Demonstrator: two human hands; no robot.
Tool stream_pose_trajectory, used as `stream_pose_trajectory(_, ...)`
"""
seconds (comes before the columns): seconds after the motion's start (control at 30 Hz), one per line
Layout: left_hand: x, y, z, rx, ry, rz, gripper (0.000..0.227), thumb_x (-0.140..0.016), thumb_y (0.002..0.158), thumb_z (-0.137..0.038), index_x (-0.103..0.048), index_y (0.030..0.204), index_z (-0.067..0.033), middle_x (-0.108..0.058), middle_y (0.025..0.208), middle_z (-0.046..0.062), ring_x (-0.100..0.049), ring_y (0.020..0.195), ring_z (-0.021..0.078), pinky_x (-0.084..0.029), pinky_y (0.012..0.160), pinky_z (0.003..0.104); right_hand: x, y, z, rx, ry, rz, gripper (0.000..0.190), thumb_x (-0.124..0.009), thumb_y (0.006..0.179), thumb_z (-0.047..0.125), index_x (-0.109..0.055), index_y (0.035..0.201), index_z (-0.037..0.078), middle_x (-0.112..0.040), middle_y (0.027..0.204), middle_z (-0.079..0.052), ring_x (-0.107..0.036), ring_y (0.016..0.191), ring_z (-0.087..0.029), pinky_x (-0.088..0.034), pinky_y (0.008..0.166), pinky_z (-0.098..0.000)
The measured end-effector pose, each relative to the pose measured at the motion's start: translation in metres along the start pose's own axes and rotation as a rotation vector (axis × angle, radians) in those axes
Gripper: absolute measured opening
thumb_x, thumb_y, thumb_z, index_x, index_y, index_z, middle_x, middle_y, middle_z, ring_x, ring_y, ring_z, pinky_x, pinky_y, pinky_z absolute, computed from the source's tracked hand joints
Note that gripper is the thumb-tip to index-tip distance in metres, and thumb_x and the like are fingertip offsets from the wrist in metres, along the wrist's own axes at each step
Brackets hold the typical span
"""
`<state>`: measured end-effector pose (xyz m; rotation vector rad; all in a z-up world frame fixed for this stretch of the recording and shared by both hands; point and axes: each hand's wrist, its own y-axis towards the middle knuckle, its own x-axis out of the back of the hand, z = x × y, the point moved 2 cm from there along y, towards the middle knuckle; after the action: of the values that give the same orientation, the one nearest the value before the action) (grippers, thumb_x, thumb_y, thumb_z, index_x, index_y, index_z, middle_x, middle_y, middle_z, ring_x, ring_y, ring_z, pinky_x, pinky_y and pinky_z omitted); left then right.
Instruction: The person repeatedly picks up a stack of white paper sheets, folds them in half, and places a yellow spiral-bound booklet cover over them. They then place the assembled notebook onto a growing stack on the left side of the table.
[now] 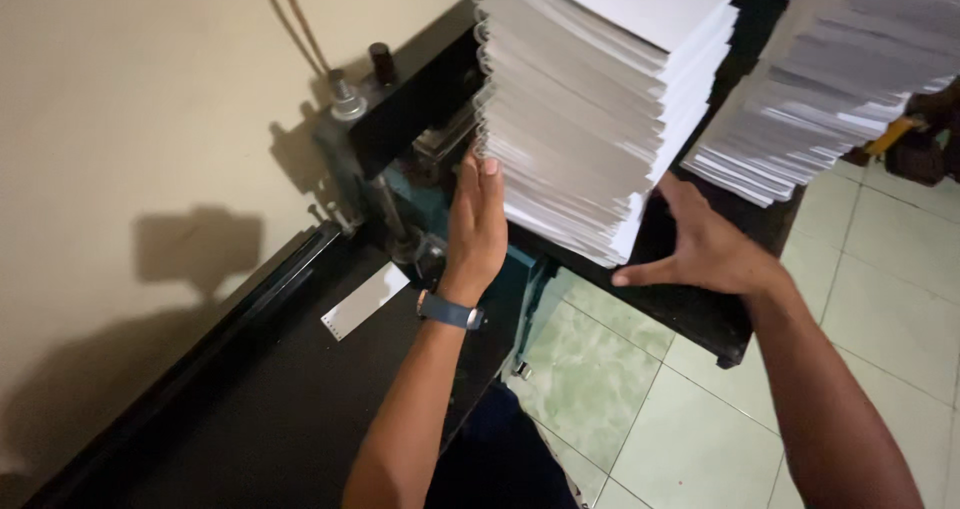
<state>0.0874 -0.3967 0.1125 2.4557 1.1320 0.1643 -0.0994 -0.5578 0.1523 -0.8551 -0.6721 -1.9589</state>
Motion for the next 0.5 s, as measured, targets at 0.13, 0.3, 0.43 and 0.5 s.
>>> stream_pose_trajectory(0.13, -0.009, -0.003, 0.036, 0.086, 0.052, -0.035, 0.078, -0.034, 0.109, -0.054, -0.021, 0.16, 0.0038, -0.029, 0.158, 0.036, -0.029, 0.15, 0.053, -0.026, 0.125, 0.06, 0.002, -0.002, 0.034, -0.029, 0.015, -0.019, 0.137, -0.103, 0.052, 0.038, -0.032, 0.161, -0.002, -0.051, 0.134, -0.038, -0.047, 0.134, -0.056, -0.035, 0.115, -0.0618)
stream_pose_trajectory(0.3, -0.01, -0.009, 0.014, 0.127, 0.119, -0.079, 0.081, -0.033, 0.106, -0.06, -0.029, 0.156, 0.0037, -0.039, 0.154, 0.037, -0.038, 0.144, 0.0549, -0.029, 0.121, 0.061, -0.005, 0.01, -0.02, 0.212, 0.065, -0.067, 0.11, -0.102, 0.052, 0.028, -0.05, 0.144, -0.003, -0.071, 0.121, -0.019, -0.065, 0.118, -0.04, -0.047, 0.103, -0.0521)
stream_pose_trajectory(0.43, -0.013, -0.008, -0.005, 0.103, 0.188, -0.09, 0.08, -0.036, 0.105, -0.061, -0.031, 0.154, 0.0012, -0.041, 0.151, 0.039, -0.042, 0.14, 0.0571, -0.032, 0.118, 0.061, -0.005, 0.002, 0.028, 0.192, 0.024, -0.083, 0.119, -0.098, 0.058, 0.037, -0.038, 0.153, -0.004, -0.062, 0.129, -0.027, -0.054, 0.121, -0.053, -0.037, 0.106, -0.0633)
stream_pose_trajectory(0.5, -0.016, -0.007, -0.028, 0.136, 0.039, -0.072, 0.083, -0.037, 0.103, -0.06, -0.028, 0.157, 0.0021, -0.037, 0.157, 0.036, -0.038, 0.147, 0.0517, -0.032, 0.121, 0.06, -0.007, 0.001, 0.023, 0.116, 0.005, -0.051, 0.124, -0.1, 0.055, 0.041, -0.036, 0.153, 0.0, -0.054, 0.13, -0.026, -0.047, 0.124, -0.051, -0.039, 0.106, -0.0617)
